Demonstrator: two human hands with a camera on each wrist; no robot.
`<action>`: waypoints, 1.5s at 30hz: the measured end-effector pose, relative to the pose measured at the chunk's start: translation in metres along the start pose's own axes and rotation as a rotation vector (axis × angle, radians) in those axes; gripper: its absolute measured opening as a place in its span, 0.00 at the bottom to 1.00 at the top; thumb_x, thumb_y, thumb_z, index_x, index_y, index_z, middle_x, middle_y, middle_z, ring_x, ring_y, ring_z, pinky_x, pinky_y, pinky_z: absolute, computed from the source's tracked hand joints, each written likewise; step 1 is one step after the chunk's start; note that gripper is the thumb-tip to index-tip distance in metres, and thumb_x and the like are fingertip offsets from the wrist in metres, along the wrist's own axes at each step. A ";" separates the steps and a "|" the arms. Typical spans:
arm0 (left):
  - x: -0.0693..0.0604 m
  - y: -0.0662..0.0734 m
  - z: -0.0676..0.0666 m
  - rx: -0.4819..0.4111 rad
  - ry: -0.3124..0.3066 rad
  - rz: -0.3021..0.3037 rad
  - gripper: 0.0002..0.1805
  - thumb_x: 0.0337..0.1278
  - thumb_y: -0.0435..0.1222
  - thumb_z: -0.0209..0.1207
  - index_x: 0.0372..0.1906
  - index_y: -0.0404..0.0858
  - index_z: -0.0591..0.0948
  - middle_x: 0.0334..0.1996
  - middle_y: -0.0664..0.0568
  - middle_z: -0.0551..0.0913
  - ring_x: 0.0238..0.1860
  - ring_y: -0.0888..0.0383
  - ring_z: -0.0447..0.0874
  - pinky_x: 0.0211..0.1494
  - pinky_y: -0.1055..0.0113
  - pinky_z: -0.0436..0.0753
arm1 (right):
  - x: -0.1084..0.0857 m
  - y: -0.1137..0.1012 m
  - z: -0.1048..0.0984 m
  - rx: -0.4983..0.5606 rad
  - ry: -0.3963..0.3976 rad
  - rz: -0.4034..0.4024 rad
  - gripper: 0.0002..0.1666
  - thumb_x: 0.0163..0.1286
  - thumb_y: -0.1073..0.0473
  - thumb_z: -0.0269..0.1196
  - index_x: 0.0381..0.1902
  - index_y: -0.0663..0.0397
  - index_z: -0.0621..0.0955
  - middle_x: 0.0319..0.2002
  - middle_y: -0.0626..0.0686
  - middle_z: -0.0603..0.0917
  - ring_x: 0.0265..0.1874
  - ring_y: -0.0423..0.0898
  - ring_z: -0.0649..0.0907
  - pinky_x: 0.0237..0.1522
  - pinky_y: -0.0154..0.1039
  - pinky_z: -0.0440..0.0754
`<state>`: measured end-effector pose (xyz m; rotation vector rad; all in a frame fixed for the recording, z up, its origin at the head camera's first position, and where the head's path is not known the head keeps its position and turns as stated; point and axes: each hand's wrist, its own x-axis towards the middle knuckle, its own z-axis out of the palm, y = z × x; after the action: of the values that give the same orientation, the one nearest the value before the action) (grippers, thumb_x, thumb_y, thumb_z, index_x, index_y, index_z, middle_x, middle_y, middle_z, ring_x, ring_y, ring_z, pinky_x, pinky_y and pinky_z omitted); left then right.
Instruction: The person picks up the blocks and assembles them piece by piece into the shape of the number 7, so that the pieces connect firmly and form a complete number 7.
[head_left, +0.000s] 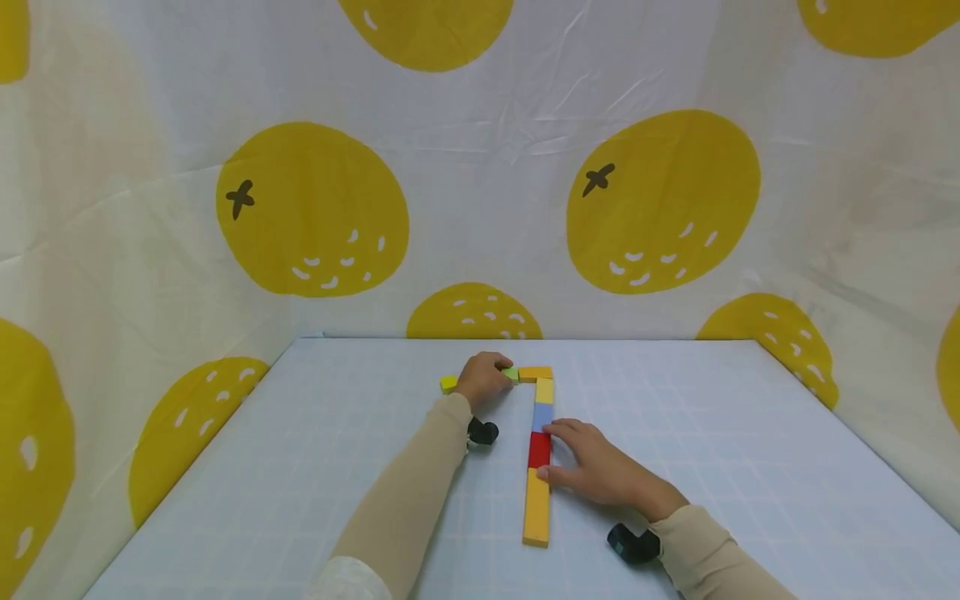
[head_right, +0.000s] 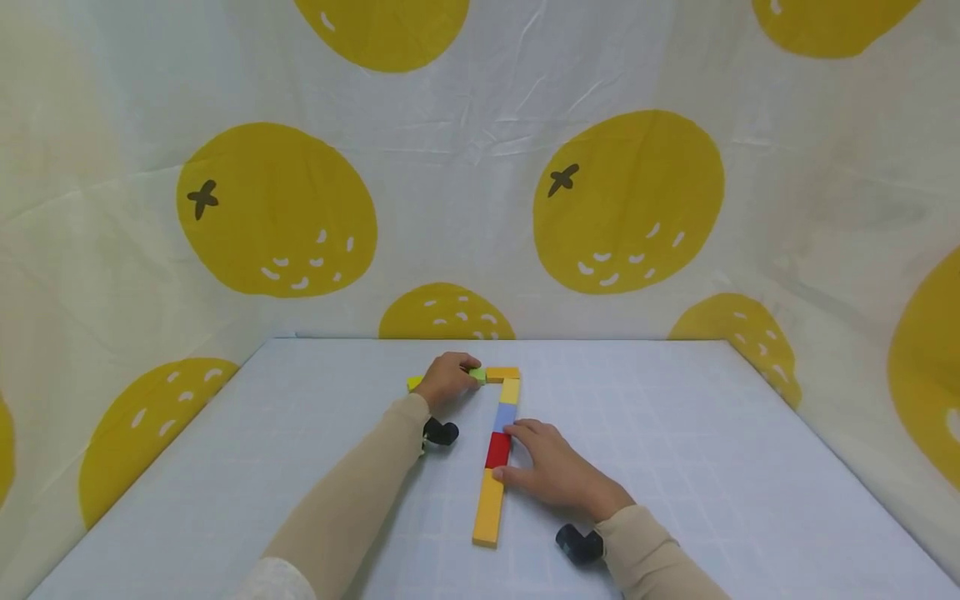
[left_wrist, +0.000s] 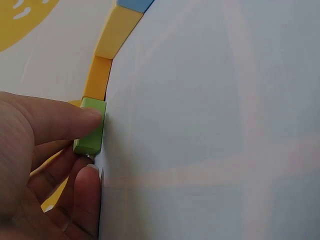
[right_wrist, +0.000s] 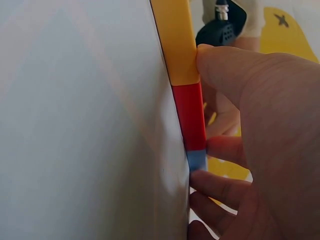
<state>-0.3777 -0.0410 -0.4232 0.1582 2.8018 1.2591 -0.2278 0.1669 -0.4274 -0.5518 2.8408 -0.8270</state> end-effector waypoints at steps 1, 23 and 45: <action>0.001 -0.001 0.000 -0.004 0.001 0.001 0.19 0.59 0.35 0.67 0.56 0.42 0.85 0.51 0.52 0.83 0.51 0.51 0.76 0.64 0.53 0.75 | 0.000 0.000 0.000 0.000 -0.001 -0.001 0.46 0.61 0.33 0.68 0.72 0.46 0.71 0.71 0.54 0.68 0.69 0.55 0.66 0.64 0.60 0.71; -0.002 0.000 -0.002 -0.028 0.022 0.004 0.20 0.61 0.32 0.65 0.58 0.39 0.83 0.52 0.49 0.82 0.52 0.51 0.76 0.64 0.54 0.75 | 0.001 0.000 0.000 -0.006 0.002 0.003 0.46 0.61 0.33 0.68 0.72 0.46 0.72 0.70 0.54 0.69 0.69 0.55 0.66 0.64 0.60 0.71; -0.003 -0.001 -0.003 -0.090 0.013 -0.045 0.15 0.64 0.34 0.64 0.55 0.42 0.84 0.47 0.52 0.82 0.50 0.52 0.75 0.62 0.55 0.76 | 0.002 0.000 0.000 0.021 -0.011 0.045 0.47 0.59 0.32 0.69 0.72 0.41 0.71 0.70 0.51 0.68 0.69 0.52 0.66 0.62 0.58 0.74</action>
<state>-0.3753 -0.0442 -0.4225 0.0826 2.7368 1.3775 -0.2302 0.1661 -0.4275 -0.4860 2.8207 -0.8424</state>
